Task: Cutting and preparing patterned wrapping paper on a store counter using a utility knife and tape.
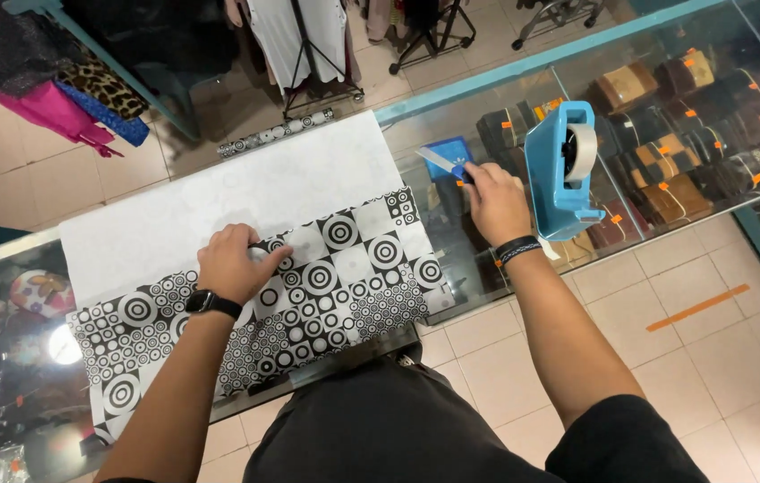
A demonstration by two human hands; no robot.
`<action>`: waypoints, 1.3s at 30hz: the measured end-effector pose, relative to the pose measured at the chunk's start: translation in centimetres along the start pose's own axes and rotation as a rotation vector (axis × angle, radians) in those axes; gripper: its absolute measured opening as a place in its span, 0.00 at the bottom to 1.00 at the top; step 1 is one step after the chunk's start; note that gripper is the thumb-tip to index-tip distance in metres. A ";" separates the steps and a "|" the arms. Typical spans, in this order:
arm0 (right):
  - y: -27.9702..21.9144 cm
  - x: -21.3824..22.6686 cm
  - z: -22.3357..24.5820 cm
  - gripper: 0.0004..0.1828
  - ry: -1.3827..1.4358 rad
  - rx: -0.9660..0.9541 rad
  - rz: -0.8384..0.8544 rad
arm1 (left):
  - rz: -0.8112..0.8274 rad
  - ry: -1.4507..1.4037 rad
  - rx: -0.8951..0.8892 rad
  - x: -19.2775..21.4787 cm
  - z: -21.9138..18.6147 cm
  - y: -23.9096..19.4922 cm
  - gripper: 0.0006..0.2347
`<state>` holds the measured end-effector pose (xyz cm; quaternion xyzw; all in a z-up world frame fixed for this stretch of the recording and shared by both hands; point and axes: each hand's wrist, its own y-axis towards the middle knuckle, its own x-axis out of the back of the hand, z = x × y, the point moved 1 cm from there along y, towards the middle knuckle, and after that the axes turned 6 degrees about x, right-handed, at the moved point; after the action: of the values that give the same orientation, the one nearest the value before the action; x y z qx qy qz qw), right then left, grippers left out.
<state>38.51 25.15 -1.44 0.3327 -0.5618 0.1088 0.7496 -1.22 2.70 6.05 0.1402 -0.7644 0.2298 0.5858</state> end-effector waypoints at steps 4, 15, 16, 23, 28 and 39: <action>0.1 0.2 1.6 0.20 0.045 0.082 0.034 | -0.061 0.024 -0.004 -1.4 1.1 0.4 0.24; -0.7 2.1 2.2 0.12 0.282 0.225 0.220 | -0.067 0.066 0.035 -1.1 1.4 -0.2 0.25; -1.0 2.5 2.3 0.12 0.285 0.218 0.227 | -0.057 0.069 0.034 -0.8 1.3 -0.4 0.25; -3.0 5.9 2.7 0.12 0.333 0.313 0.265 | -0.060 0.083 0.014 0.0 0.7 -0.2 0.21; -4.3 7.5 2.8 0.14 0.403 0.349 0.222 | -0.013 0.138 0.058 0.1 0.0 -0.1 0.20; -7.9 9.1 3.4 0.15 0.395 0.360 0.265 | -0.333 0.076 -0.175 -4.1 -1.7 -0.7 0.22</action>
<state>43.33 15.16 4.41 0.3566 -0.4150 0.3662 0.7527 1.66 2.80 2.59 0.2047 -0.7251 0.0673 0.6540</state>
